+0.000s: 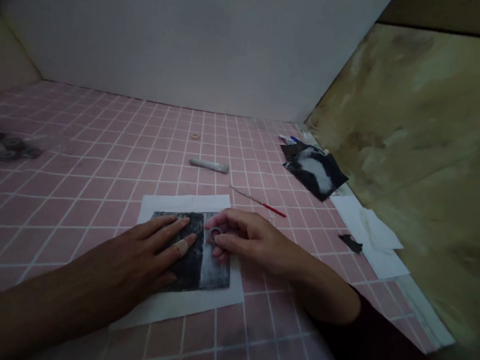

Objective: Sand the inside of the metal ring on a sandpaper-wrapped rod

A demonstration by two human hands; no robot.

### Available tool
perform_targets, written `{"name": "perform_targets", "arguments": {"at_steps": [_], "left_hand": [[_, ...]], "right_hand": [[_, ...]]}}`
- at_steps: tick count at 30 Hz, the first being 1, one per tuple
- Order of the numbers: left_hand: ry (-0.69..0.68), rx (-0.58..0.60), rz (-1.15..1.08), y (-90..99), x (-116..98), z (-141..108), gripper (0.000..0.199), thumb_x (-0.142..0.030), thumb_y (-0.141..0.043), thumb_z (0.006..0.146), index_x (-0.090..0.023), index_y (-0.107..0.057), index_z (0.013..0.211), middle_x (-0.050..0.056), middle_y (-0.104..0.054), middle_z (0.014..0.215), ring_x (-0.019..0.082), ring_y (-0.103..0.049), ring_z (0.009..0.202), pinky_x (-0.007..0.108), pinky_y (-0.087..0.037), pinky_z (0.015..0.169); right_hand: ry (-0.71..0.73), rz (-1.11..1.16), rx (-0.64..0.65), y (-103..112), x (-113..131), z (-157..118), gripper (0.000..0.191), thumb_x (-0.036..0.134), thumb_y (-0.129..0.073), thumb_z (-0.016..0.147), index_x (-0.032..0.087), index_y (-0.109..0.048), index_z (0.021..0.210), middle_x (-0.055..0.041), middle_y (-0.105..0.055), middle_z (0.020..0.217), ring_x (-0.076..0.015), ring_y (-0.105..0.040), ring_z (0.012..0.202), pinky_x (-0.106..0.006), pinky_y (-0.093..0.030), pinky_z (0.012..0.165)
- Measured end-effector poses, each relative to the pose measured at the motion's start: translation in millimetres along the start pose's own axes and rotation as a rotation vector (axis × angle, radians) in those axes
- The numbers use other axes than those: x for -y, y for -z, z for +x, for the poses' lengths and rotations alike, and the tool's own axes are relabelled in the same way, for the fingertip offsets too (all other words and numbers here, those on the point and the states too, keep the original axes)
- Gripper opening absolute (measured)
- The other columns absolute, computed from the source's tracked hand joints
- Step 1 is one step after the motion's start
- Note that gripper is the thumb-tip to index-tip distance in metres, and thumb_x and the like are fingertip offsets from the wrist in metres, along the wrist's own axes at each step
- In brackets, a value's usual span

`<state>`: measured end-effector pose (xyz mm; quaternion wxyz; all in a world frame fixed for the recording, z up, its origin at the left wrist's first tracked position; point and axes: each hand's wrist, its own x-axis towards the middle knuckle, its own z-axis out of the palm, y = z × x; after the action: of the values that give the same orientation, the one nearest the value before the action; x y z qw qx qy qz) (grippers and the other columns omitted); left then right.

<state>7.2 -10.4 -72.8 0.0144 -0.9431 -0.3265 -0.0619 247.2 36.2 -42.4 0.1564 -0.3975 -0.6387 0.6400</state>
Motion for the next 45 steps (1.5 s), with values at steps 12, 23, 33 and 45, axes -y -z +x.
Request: {"name": "perform_targets", "arguments": {"at_steps": [12, 23, 33, 45], "left_hand": [[0.046, -0.043, 0.015, 2.4, -5, -2, 0.032, -0.03, -0.041, 0.095, -0.015, -0.055, 0.12, 0.016, -0.055, 0.128, 0.033, -0.05, 0.117, 0.048, -0.047, 0.088], [0.029, 0.001, 0.016, 5.3, -14, -5, 0.036, -0.018, -0.043, 0.087, -0.008, -0.054, 0.119, 0.017, -0.061, 0.113, 0.029, -0.055, 0.098, 0.043, -0.049, 0.078], [0.06, -0.031, 0.031, 7.5, -19, -7, 0.032, -0.018, -0.042, 0.084, -0.011, -0.058, 0.112, 0.017, -0.06, 0.112, 0.029, -0.054, 0.095, 0.04, -0.046, 0.07], [0.066, 0.003, 0.012, 11.3, -19, -6, 0.027, -0.021, -0.044, 0.085, -0.012, -0.059, 0.105, 0.015, -0.063, 0.103, 0.028, -0.054, 0.088, 0.041, -0.044, 0.073]], "right_hand": [[-0.084, 0.135, -0.158, -4, -10, 13, 0.017, 0.026, -0.064, 0.082, 0.017, -0.052, 0.088, -0.0003, -0.063, 0.074, -0.0122, -0.066, 0.071, -0.021, -0.051, 0.059], [-0.039, 0.198, -0.158, -7, -8, 10, 0.011, 0.022, -0.064, 0.083, 0.014, -0.059, 0.089, 0.0008, -0.06, 0.076, -0.0062, -0.059, 0.066, -0.018, -0.048, 0.064], [-0.033, 0.06, -0.129, -16, 2, 19, 0.016, 0.021, -0.062, 0.084, 0.016, -0.056, 0.098, 0.0014, -0.058, 0.077, -0.0076, -0.058, 0.066, -0.021, -0.048, 0.064], [0.219, -0.869, 0.025, -21, 33, 25, 0.016, 0.017, -0.063, 0.082, 0.018, -0.054, 0.095, -0.0026, -0.054, 0.092, -0.0128, -0.053, 0.078, -0.026, -0.044, 0.07]]}}
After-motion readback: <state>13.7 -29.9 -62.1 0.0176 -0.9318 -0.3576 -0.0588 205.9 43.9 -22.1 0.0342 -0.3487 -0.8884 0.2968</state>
